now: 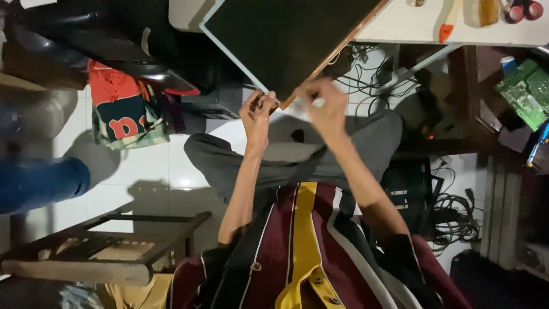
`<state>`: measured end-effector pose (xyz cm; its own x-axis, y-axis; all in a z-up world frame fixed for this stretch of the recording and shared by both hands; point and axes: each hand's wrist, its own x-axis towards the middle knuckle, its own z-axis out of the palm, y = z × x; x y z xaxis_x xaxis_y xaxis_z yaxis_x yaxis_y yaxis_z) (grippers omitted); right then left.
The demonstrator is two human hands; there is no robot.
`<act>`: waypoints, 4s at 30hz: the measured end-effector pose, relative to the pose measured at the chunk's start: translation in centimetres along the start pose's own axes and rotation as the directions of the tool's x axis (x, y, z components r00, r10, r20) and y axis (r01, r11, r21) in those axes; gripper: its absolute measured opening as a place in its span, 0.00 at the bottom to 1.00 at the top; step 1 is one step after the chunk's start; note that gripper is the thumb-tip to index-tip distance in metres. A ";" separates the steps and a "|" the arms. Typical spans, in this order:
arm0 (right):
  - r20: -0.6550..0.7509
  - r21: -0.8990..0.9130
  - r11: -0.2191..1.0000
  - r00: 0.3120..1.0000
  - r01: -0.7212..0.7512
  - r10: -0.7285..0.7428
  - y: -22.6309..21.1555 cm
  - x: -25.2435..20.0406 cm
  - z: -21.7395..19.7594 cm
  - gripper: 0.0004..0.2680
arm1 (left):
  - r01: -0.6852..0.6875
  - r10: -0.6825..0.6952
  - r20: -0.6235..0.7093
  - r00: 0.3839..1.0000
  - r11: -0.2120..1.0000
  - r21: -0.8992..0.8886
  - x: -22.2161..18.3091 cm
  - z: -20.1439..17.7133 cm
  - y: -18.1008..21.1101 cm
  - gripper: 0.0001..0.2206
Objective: Sanding the edges of a computer monitor frame using sandpaper on a workbench.
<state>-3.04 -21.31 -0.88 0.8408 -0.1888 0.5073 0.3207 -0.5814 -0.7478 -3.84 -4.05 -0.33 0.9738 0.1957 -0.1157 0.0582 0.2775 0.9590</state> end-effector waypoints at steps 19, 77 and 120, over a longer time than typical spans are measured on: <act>0.052 0.058 0.998 0.998 0.016 -0.019 1.2 0.4 -0.4 0.04 | 0.051 -0.052 -0.038 0.998 0.998 -0.033 0.8 -1.1 -2.8 0.09; 0.024 0.128 0.986 0.994 0.106 -0.109 -0.5 1.1 -2.5 0.06 | 0.148 -0.154 -0.050 0.987 0.982 -0.114 0.8 -1.1 -3.4 0.09; 0.068 -0.197 0.666 0.688 0.719 -0.723 1.9 0.1 0.0 0.06 | 0.030 -0.033 -0.089 0.995 0.999 -0.035 2.2 -1.7 -6.7 0.10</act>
<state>-2.31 -22.44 -2.27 0.3763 0.3441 0.8602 0.7326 -0.6789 -0.0489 -2.49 -3.90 -7.48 0.9479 0.2695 -0.1697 0.0796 0.3155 0.9456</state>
